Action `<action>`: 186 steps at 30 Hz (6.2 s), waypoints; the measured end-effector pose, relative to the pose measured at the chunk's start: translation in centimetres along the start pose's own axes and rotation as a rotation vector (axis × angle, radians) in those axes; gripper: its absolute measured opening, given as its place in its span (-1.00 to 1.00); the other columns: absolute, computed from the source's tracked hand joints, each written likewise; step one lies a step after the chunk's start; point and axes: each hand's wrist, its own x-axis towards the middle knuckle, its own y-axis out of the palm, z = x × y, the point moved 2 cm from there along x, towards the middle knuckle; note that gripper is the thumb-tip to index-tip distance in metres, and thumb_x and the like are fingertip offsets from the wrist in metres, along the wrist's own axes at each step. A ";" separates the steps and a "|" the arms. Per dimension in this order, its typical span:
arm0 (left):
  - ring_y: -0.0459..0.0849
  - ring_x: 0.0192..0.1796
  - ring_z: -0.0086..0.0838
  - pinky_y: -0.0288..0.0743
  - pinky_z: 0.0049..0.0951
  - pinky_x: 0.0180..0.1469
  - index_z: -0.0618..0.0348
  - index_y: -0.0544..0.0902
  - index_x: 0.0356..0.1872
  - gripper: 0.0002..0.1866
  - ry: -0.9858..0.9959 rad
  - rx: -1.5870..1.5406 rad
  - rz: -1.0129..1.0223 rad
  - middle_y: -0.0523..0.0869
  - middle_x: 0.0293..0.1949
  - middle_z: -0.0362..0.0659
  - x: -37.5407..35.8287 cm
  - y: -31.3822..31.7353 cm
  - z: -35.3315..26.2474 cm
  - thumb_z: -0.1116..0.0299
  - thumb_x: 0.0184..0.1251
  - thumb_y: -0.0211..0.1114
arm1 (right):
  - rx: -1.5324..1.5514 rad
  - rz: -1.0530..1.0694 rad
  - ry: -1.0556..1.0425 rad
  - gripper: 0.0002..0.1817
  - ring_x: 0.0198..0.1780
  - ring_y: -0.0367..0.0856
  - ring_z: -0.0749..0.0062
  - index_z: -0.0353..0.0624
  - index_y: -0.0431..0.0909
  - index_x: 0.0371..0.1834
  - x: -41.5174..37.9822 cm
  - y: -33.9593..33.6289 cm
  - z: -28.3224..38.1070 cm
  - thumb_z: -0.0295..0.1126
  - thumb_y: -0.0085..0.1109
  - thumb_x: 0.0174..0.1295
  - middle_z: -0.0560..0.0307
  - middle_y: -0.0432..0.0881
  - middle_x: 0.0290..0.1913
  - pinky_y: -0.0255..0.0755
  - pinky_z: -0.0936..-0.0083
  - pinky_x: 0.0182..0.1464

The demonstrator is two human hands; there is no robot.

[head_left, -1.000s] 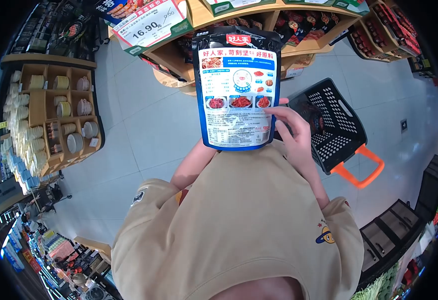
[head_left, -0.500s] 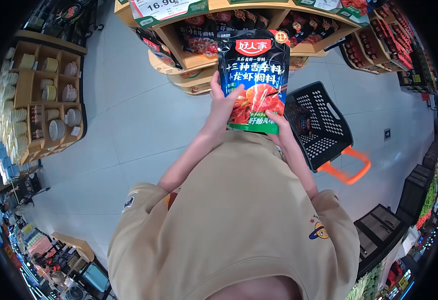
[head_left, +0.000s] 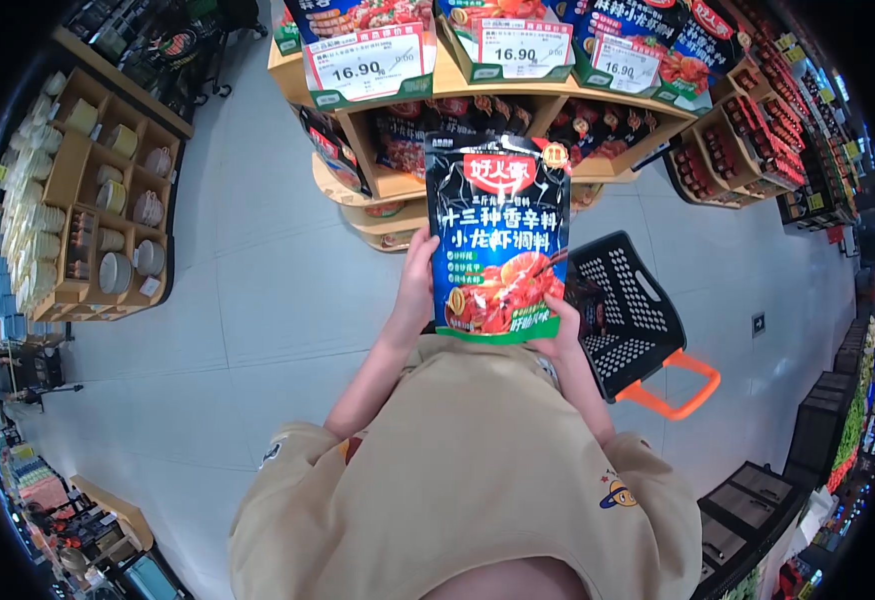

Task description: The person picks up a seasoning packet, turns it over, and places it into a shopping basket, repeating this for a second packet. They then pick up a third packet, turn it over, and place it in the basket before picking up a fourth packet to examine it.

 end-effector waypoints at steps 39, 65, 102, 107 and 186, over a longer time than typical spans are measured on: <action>0.58 -0.62 -0.31 0.42 -0.46 -0.56 0.37 0.52 -0.48 -0.75 0.738 1.112 0.125 0.55 -0.68 0.03 14.0 15.7 -20.7 0.34 0.15 0.02 | -1.215 -0.054 -1.206 -0.83 -0.48 0.58 0.51 -0.41 0.49 -0.46 13.6 21.3 25.8 -0.47 0.02 0.04 0.04 0.55 -0.61 0.38 0.66 -0.49; 0.61 -0.48 -0.43 0.50 -0.55 -0.39 0.44 0.27 -0.01 -0.57 0.427 1.176 0.061 0.59 -0.45 0.01 25.4 11.3 -17.0 0.30 0.20 -0.03 | -1.607 -0.689 -1.097 -0.81 -0.52 0.57 0.39 -0.34 0.53 -0.49 22.5 17.1 30.2 -0.39 0.09 -0.06 0.00 0.55 -0.61 0.40 0.52 -0.41; 0.54 -0.55 -0.45 0.35 -0.58 -0.65 0.25 0.36 -0.21 -0.71 -0.903 0.937 -0.437 0.59 -0.44 0.00 0.3 -32.9 17.5 0.27 0.10 -0.03 | -1.172 -1.190 -0.031 -0.83 -0.39 0.54 0.41 -0.37 0.46 -0.42 -18.2 -32.8 -1.6 -0.56 -0.12 -0.04 0.01 0.55 -0.46 0.42 0.54 -0.33; 0.53 -0.50 -0.56 0.32 -0.67 -0.53 0.23 0.43 -0.21 -0.70 -0.535 1.117 -0.079 0.59 -0.46 -0.09 15.0 -19.0 20.2 0.21 0.23 -0.11 | -1.569 -1.412 -0.502 -0.79 -0.16 0.44 0.22 -0.22 0.47 -0.32 -19.4 -25.4 11.3 -0.53 -0.05 -0.09 0.02 0.50 -0.26 0.29 0.44 -0.11; 0.48 -0.52 -0.02 0.31 -0.19 -0.49 0.29 0.50 -0.60 -0.70 -0.062 1.659 0.380 0.48 -0.67 0.09 8.5 16.9 32.4 0.25 0.13 0.01 | -0.919 -1.560 -0.539 -0.58 -0.59 0.27 0.62 -0.16 0.38 -0.16 -29.3 -32.5 20.1 -0.74 -0.29 -0.10 0.19 0.29 -0.43 0.18 0.71 -0.73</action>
